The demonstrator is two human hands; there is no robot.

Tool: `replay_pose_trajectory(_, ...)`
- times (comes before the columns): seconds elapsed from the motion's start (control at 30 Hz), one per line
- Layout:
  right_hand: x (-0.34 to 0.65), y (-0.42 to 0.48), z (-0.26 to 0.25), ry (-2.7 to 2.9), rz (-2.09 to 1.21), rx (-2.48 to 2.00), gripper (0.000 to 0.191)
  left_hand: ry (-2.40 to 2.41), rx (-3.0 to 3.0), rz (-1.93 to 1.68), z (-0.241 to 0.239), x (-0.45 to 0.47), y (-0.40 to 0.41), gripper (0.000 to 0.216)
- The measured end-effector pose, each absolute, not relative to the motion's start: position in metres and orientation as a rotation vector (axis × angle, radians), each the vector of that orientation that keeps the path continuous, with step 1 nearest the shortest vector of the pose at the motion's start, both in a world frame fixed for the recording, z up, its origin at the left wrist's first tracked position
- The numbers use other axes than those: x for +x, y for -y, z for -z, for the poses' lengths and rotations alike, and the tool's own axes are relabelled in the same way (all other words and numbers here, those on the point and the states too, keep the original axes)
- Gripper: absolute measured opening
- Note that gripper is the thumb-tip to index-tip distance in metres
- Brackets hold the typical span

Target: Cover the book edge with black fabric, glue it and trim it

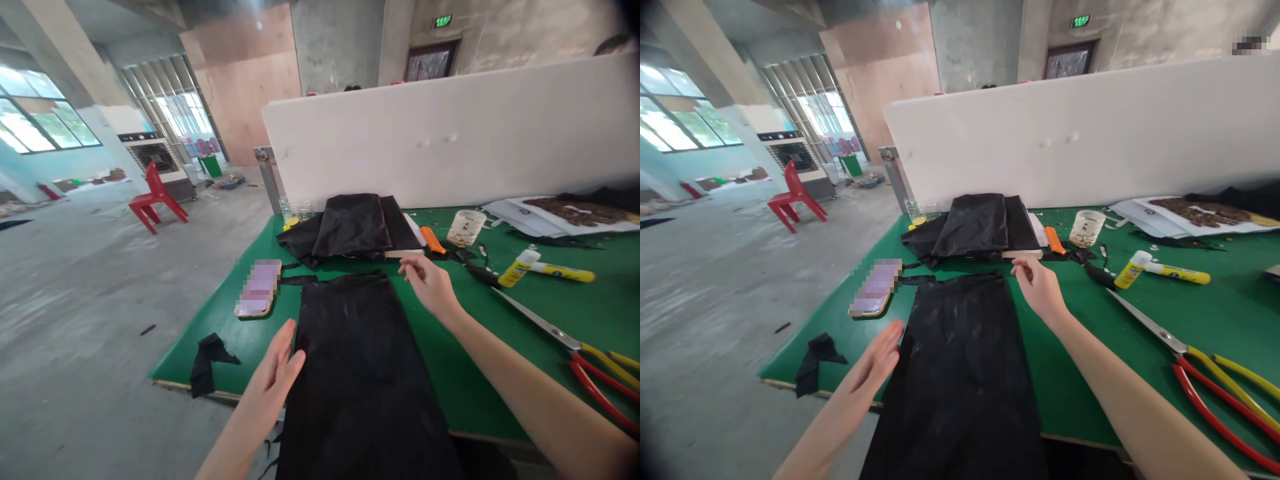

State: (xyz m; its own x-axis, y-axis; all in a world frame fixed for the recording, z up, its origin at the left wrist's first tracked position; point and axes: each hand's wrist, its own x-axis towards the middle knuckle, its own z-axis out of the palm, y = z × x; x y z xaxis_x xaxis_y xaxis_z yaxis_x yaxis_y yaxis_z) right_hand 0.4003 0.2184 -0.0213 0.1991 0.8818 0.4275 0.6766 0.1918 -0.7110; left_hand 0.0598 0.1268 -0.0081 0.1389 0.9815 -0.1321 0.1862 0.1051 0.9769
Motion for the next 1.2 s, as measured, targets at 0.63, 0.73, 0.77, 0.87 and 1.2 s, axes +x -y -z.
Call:
replay_pose_trajectory(0.63, 0.423, -0.223, 0.03, 1.75, -0.15, -1.906, 0.032, -1.297, 1.184, -0.947, 0.013, 0.102, -0.135, 0.056)
replay_pose_trajectory(0.73, 0.432, -0.226, 0.03, 1.701, -0.072, -1.97, 0.032, -1.332, 1.416, -0.871, 0.007, 0.103, -0.153, 0.058)
replay_pose_trajectory(0.77, 0.435, -0.227, 0.03, 1.685, -0.04, -1.991, 0.032, -1.371, 1.55, -0.844, 0.003, 0.104, -0.16, 0.059)
replay_pose_trajectory(0.87, 0.443, -0.228, 0.028, 1.665, 0.044, -2.024, 0.029, -1.444, 2.052, -0.767, -0.016, 0.116, -0.183, 0.054)
replay_pose_trajectory(1.2, 0.446, -0.228, 0.026, 1.874, 0.125, -1.838, 0.026, -1.1, 2.754, -0.579, -0.013, 0.238, -0.255, 0.027)
